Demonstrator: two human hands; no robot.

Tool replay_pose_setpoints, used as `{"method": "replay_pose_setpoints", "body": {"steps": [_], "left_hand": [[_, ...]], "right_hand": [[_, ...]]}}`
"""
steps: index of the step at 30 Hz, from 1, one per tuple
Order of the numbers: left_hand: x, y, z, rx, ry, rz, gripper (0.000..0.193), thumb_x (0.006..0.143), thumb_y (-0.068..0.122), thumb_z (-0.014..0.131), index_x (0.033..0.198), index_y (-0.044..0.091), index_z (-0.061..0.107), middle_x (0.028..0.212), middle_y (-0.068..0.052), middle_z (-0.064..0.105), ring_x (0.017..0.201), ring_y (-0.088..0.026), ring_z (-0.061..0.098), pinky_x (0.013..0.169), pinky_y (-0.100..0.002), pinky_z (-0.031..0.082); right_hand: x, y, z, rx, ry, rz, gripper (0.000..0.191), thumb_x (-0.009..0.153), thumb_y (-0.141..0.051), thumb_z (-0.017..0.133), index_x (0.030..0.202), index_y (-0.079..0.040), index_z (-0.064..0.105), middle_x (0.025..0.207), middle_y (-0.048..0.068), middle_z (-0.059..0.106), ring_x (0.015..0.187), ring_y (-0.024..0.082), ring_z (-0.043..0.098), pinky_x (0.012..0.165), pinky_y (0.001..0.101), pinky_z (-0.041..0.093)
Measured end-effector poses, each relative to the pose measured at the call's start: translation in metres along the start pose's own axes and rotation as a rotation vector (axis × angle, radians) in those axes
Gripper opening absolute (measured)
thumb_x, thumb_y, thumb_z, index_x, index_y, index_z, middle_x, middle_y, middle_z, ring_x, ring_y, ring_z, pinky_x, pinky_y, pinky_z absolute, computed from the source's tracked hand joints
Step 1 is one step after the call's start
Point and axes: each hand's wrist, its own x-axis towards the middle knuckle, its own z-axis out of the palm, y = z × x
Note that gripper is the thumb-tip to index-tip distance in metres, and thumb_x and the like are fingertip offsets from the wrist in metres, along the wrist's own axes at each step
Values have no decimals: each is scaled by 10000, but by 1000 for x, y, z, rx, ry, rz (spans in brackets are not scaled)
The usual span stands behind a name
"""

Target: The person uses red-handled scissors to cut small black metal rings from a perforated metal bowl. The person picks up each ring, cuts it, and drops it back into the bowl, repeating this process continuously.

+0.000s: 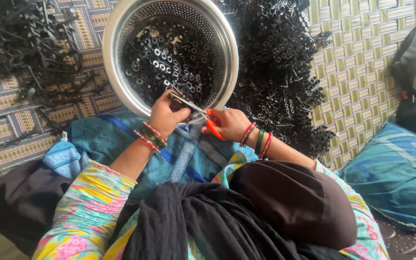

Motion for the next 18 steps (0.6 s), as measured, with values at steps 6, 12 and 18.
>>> {"method": "replay_pose_setpoints", "body": {"steps": [6,12,18], "left_hand": [[-2,-4,3,-36,-40,-76,293,831,15,763,1079,38,608,937,-26,699,822,-106,684,720,-272,604],[1,-5,1,-301,-53,-202,302,817,-24,710,1078,54,579,919,-36,690,781,-140,716,684,-306,643],[-1,-6,0,-116,-100,-109,277,823,-9,716,1069,53,603,895,-18,659,786,-127,683,703,-291,606]], "right_hand": [[1,-3,3,-4,38,-32,606,801,-596,736,1219,-157,708,709,58,720,662,277,709,611,398,534],[0,-5,3,4,1,32,498,837,-598,703,1144,-213,776,708,63,710,674,267,707,635,386,535],[2,-3,-2,43,-16,36,471,906,-581,682,1081,-145,720,659,80,677,647,275,690,622,409,509]]}}
